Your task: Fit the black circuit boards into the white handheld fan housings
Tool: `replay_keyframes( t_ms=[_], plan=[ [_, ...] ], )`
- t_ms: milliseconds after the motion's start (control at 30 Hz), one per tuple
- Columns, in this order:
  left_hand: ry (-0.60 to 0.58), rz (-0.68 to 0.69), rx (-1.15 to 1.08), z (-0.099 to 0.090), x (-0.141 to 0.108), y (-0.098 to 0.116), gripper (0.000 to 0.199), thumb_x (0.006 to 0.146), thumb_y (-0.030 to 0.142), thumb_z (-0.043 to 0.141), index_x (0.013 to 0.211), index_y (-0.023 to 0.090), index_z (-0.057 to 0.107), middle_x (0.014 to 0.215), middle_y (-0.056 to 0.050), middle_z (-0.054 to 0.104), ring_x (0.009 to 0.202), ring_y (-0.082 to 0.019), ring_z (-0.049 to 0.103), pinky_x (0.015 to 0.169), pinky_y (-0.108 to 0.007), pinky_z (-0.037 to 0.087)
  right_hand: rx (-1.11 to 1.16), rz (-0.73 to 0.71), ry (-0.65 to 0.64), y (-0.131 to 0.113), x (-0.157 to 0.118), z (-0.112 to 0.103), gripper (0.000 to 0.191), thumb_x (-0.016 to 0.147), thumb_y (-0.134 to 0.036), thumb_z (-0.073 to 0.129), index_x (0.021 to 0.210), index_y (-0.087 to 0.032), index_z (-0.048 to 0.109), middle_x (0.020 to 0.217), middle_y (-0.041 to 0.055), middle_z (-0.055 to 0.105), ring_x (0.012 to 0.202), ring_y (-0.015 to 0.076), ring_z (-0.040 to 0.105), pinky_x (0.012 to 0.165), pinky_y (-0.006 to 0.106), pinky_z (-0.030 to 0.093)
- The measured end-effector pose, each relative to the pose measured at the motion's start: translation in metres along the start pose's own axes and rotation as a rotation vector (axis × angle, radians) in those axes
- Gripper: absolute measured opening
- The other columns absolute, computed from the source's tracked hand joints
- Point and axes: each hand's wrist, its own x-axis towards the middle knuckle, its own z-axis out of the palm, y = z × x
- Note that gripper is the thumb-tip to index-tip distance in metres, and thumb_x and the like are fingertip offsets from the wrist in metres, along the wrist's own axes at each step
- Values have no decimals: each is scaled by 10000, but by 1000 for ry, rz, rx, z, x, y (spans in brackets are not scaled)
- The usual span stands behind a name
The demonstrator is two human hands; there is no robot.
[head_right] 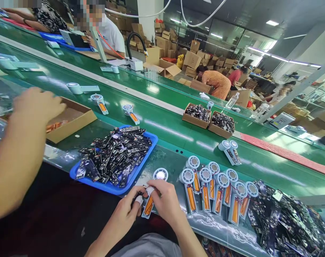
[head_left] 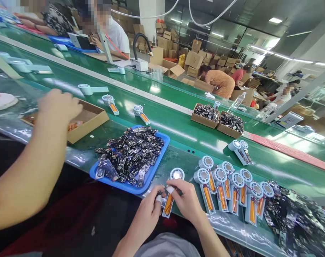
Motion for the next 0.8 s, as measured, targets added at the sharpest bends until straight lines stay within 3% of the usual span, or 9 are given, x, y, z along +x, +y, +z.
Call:
replay_keyframes(
  t_ms=[133, 300, 500, 800],
  plan=[
    [-4, -41, -81, 2, 2, -1, 258, 869, 288, 335, 1008, 236, 546, 804, -10, 646, 526, -162, 545, 593, -304, 476, 126, 151, 6, -4, 2, 0, 175, 876, -147, 617, 958, -193, 765, 774, 22, 735, 626, 142, 621, 602, 226, 491],
    [-55, -113, -225, 4, 3, 1, 306, 887, 384, 377, 1041, 224, 587, 535, 69, 486, 429, -164, 439, 468, -273, 385, 56, 14, -2, -11, 3, 2, 192, 892, -113, 595, 891, -203, 765, 825, 36, 725, 728, 155, 640, 677, 238, 491],
    [-77, -201, -321, 3, 3, 2, 402, 930, 551, 376, 822, 213, 566, 525, 63, 477, 444, -134, 439, 462, -251, 367, 27, -28, 73, -1, -1, 10, 167, 923, -136, 595, 907, -198, 749, 850, 47, 743, 755, 163, 680, 700, 236, 526],
    [-124, -273, -365, 1, 10, 10, 451, 800, 634, 544, 709, 195, 597, 456, 94, 371, 425, -94, 298, 427, -233, 227, -69, -85, 137, 5, -4, 17, 182, 960, -147, 545, 887, -186, 707, 827, 52, 730, 754, 167, 676, 715, 236, 518]
  ],
)
